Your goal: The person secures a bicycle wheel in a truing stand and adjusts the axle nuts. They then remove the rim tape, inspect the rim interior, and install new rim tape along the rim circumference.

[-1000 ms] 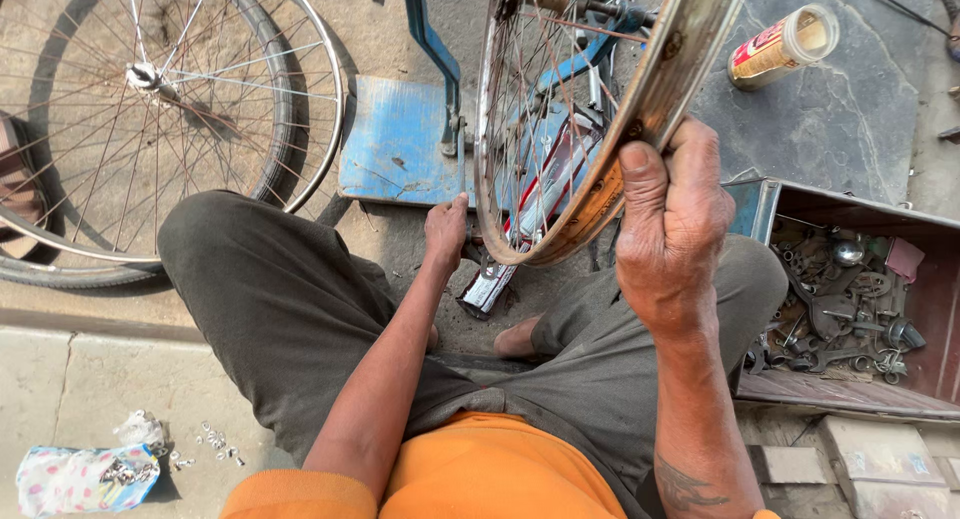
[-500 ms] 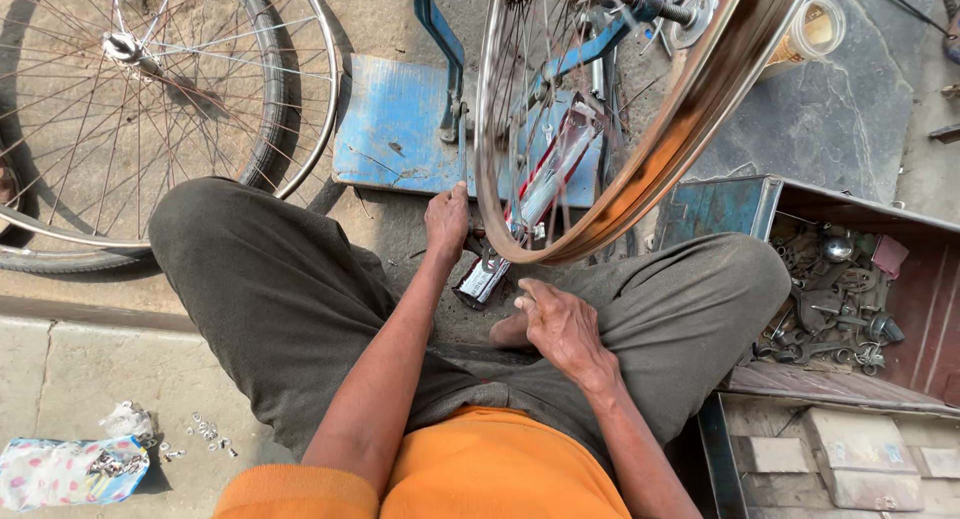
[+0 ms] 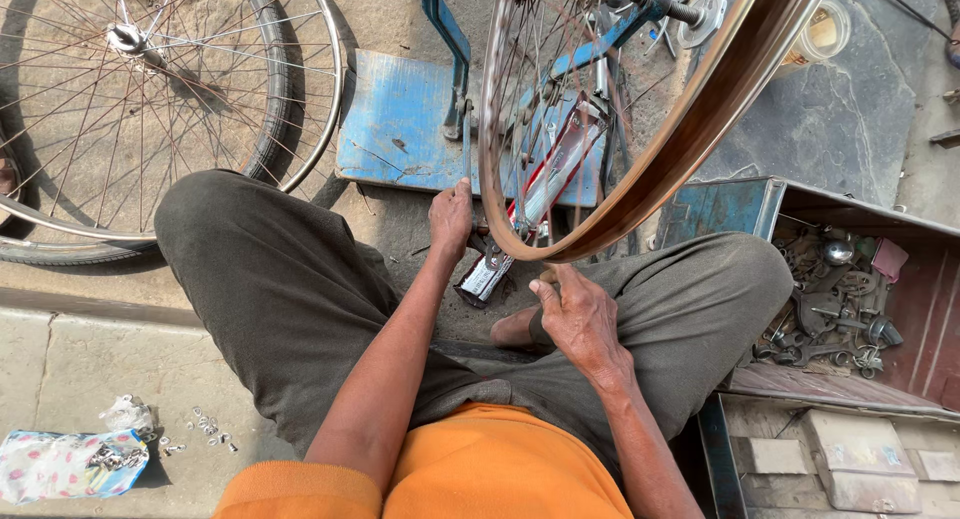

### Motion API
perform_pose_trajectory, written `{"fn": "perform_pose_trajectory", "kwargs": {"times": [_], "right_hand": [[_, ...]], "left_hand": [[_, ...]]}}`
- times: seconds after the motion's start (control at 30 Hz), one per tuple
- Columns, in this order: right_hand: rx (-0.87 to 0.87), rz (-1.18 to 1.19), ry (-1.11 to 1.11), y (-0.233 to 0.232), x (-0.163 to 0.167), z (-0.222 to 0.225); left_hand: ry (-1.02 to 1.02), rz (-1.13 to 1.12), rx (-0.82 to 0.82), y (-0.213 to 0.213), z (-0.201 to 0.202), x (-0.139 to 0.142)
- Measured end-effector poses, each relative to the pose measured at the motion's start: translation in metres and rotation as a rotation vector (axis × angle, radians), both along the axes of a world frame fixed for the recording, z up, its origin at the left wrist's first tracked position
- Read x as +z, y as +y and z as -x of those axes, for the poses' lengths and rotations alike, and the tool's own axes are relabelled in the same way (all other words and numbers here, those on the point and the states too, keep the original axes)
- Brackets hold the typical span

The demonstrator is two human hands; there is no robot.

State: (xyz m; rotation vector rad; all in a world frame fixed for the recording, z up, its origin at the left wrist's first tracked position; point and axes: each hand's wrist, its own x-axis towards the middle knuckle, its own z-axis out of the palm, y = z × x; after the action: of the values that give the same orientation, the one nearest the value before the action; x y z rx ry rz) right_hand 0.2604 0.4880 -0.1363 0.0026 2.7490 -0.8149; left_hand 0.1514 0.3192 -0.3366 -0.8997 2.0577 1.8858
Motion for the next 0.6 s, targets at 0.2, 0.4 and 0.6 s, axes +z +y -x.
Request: {"fn": "perform_pose_trajectory", "kwargs": {"times": [0.2, 0.4, 0.6], "right_hand": [[0.036, -0.005, 0.131, -0.001, 0.019, 0.007], [0.064, 0.021, 0.227, -0.001, 0.031, 0.01], [0.029, 0.033, 0.206, -0.005, 0.042, 0.013]], "left_hand": [[0.0, -0.05, 0.001, 0.001, 0.0, 0.001], [-0.004, -0.015, -0.026, 0.001, -0.001, 0.001], [-0.005, -0.017, -0.015, 0.0, 0.0, 0.003]]}}
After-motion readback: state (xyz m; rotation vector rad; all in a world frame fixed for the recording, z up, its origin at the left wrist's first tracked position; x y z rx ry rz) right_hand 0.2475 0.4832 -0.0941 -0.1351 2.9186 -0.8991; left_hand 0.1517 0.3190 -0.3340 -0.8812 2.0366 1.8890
